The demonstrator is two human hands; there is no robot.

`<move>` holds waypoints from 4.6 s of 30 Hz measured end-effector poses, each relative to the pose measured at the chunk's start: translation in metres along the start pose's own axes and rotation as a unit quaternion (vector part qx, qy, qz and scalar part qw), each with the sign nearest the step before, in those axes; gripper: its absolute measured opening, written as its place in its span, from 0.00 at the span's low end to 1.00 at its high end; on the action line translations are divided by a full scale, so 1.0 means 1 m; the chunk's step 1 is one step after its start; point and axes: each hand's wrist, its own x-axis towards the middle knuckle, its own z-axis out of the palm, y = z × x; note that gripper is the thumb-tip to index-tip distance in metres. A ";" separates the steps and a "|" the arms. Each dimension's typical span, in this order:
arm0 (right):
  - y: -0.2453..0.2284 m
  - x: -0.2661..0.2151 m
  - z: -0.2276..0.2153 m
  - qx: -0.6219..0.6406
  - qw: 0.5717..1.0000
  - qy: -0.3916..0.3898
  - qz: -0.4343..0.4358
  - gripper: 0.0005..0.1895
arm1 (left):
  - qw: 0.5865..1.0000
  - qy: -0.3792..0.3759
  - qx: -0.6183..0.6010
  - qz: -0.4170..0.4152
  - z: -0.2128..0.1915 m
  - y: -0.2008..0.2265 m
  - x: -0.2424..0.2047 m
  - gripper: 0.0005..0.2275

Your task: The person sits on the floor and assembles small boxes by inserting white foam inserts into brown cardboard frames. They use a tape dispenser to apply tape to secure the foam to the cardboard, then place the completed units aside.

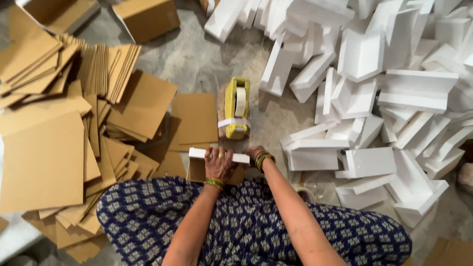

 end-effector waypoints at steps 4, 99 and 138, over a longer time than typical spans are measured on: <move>-0.005 -0.020 0.009 0.500 0.851 0.162 0.015 0.20 | 1.000 0.023 -0.012 0.012 -0.009 -0.014 0.017 0.26; -0.087 -0.107 -0.032 0.418 0.817 0.395 0.045 0.15 | 0.947 -0.086 -0.304 -0.063 0.023 -0.042 0.014 0.22; -0.040 -0.034 -0.075 0.645 0.735 0.209 -0.025 0.20 | 0.954 -0.058 -0.293 -0.042 0.013 -0.035 0.010 0.20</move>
